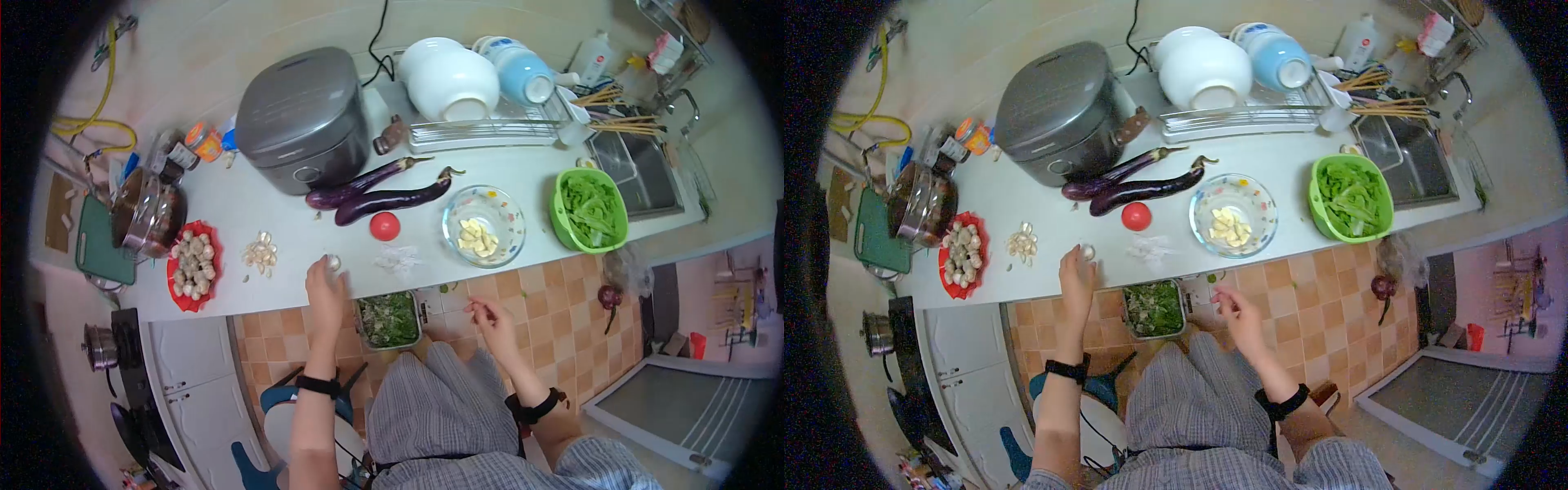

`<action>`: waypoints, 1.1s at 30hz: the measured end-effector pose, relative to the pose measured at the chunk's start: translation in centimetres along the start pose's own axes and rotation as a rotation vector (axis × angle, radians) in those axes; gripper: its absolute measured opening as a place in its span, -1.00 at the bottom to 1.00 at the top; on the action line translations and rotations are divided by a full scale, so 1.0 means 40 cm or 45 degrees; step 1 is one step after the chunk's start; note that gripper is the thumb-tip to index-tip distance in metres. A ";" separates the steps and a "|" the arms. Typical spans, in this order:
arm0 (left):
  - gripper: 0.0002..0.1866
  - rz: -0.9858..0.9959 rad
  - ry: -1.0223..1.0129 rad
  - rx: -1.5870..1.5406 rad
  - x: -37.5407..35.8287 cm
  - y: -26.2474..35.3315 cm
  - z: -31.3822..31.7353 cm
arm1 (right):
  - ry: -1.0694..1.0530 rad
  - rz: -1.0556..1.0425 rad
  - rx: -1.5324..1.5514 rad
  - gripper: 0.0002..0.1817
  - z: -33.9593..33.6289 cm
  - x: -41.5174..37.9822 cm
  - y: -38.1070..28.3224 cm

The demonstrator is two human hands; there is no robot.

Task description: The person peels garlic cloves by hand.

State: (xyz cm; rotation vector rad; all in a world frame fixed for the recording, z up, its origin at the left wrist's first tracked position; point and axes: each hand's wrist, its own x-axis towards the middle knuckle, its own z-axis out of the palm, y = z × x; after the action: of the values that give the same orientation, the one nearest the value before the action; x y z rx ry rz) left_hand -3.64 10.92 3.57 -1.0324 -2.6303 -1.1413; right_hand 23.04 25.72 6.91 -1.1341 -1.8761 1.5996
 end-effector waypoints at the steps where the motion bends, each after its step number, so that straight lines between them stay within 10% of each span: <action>1: -0.59 -0.045 -0.077 0.045 0.011 0.003 0.011 | -0.063 0.006 -0.002 -0.79 0.000 -0.013 0.011; 9: -0.73 -0.158 -0.093 0.235 0.011 -0.081 0.073 | -0.168 0.003 -0.014 -0.81 0.024 -0.058 0.042; 24: -0.64 -0.837 -0.335 -1.713 -0.113 0.055 -0.084 | -0.427 -0.205 0.304 -0.70 0.351 0.057 -0.106; 33: -0.67 -0.916 -0.334 -1.557 -0.158 0.010 -0.175 | -0.634 -0.311 0.159 -0.72 0.432 0.035 -0.128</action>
State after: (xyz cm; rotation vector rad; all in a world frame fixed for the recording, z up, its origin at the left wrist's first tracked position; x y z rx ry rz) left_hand 0.25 2.89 6.72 -0.1759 -2.3550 -3.1319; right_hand 7.57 16.35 7.26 -0.4524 -2.0730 1.9419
